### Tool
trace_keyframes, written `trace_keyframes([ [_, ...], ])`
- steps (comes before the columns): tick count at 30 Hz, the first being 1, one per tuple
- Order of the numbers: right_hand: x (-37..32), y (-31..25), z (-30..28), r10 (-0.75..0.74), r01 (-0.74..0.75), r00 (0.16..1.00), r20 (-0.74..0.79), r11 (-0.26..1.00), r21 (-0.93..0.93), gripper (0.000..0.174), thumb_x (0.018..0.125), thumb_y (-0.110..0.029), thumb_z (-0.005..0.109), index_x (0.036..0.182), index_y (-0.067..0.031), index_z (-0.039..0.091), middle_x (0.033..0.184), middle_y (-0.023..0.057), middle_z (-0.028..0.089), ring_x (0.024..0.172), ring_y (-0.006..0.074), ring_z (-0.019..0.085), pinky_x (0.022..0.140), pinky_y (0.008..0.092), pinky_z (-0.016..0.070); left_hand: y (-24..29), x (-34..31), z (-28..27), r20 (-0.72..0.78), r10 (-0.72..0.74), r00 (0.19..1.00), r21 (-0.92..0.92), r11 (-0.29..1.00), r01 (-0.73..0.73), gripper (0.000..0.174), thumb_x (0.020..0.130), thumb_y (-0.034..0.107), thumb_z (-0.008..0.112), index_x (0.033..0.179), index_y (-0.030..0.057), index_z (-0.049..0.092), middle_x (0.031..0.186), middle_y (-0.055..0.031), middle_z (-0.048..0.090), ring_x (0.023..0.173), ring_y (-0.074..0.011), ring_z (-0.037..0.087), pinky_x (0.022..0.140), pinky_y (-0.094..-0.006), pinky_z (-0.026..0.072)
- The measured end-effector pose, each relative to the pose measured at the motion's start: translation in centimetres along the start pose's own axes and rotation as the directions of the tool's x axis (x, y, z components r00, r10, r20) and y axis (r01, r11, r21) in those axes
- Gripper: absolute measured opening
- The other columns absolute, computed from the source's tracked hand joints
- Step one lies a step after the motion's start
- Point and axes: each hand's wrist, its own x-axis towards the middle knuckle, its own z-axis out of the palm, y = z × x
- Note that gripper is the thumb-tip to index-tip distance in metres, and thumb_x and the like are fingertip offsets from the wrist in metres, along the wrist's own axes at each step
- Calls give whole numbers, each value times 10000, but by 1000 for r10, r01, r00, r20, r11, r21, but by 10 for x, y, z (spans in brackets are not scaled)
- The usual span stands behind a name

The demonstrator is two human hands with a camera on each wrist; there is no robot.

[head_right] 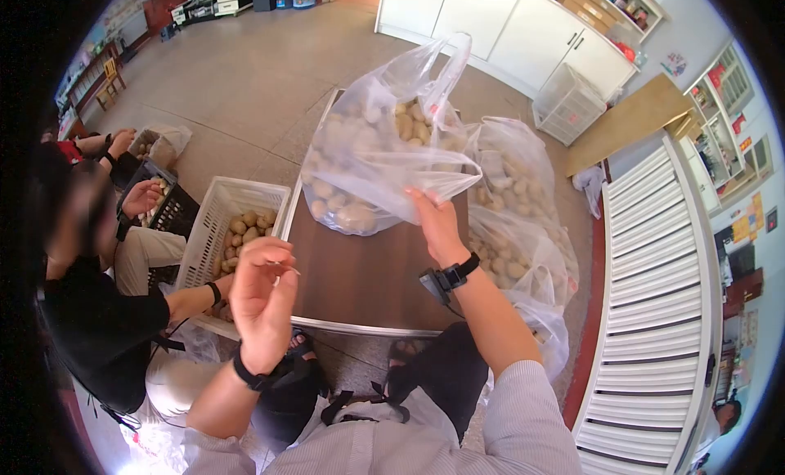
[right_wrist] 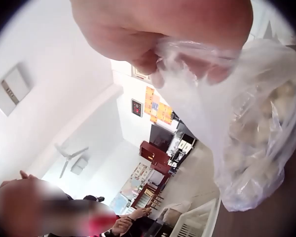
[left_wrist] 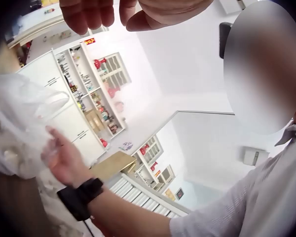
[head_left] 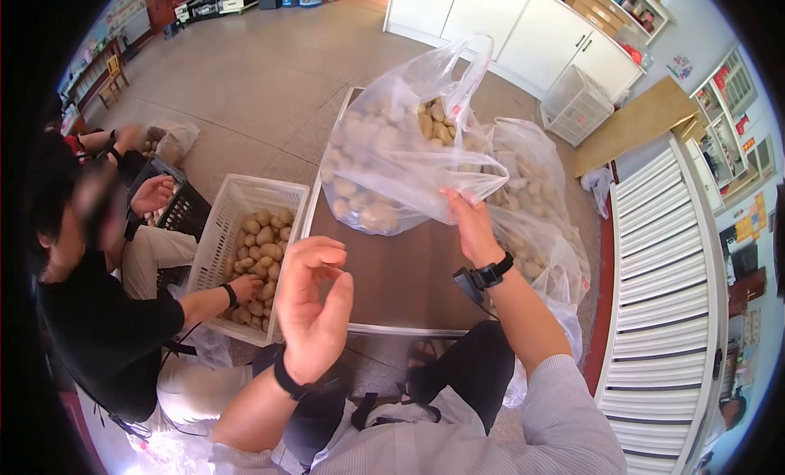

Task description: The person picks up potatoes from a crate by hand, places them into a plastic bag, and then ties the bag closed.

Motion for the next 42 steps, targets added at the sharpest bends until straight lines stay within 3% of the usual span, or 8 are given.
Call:
trace_keyframes([
  [5, -2, -20, 15, -394, 394, 919, -1, 919, 21, 220, 951, -142, 579, 1120, -20, 649, 1188, 45, 673, 1117, 164, 576, 1055, 310, 356, -31, -26, 7, 3, -55, 998, 101, 993, 55, 263, 821, -100, 584, 1037, 50, 587, 1131, -83, 556, 959, -153, 553, 758, -266, 474],
  [11, -23, -44, 42, -440, 386, 854, 278, 894, 226, 85, 899, -95, 523, 921, -34, 579, 1057, 109, 687, 1041, 232, 614, 1072, 400, 369, -51, -42, 6, 76, -70, 995, 249, 967, 49, 292, 800, -90, 624, 1052, 53, 596, 1093, -87, 558, 873, -171, 570, 699, -278, 493],
  [16, -52, -20, 54, -170, 127, 981, 95, 930, 344, 35, 913, -109, 600, 926, -89, 574, 747, 4, 535, 803, 132, 561, 771, 353, 521, -69, -49, 1, 40, -152, 988, 300, 945, 133, 267, 800, -72, 639, 1041, 37, 603, 1014, -77, 558, 790, -163, 570, 676, -283, 493],
  [21, -91, 3, 39, 87, -36, 992, -92, 890, 455, 139, 938, -221, 652, 973, -101, 589, 773, -20, 527, 632, 86, 488, 706, 320, 497, -102, -70, -10, 30, -250, 968, 344, 911, 225, 223, 823, -57, 637, 1024, 33, 603, 971, -52, 559, 762, -131, 563, 659, -265, 483],
  [27, -143, -33, 37, 73, -97, 986, 152, 983, 155, 194, 985, -236, 594, 993, -53, 655, 656, -51, 477, 567, 63, 454, 635, 255, 433, -108, -79, -7, 72, -258, 963, 360, 908, 216, 241, 820, -35, 654, 1043, 36, 598, 985, -61, 563, 776, -138, 581, 663, -276, 489],
  [33, -183, -54, 54, -119, 261, 936, 331, 866, -427, 294, 1008, -271, 550, 938, -17, 681, 607, 9, 492, 584, 67, 464, 547, 272, 387, -79, -81, 0, 150, -157, 976, 428, 900, 79, 369, 789, 5, 694, 1133, 49, 567, 1119, -112, 551, 869, -227, 610, 762, -335, 524],
  [38, -213, -57, 59, -182, 398, 898, 400, 721, -566, 292, 968, -245, 571, 825, 5, 623, 668, 180, 591, 586, 345, 587, 555, 393, 437, -61, -86, 2, 179, -93, 979, 513, 859, -12, 510, 772, 56, 732, 1238, 46, 524, 1300, -151, 500, 1089, -322, 587, 918, -387, 508],
  [42, -231, -62, 53, -213, 420, 895, 392, 701, -576, 309, 965, -243, 572, 781, 5, 590, 672, 191, 587, 592, 364, 598, 545, 416, 436, -39, -81, 8, 242, -15, 970, 556, 822, -126, 675, 756, 89, 756, 1357, 20, 455, 1441, -182, 409, 1269, -383, 471, 1050, -427, 424],
])
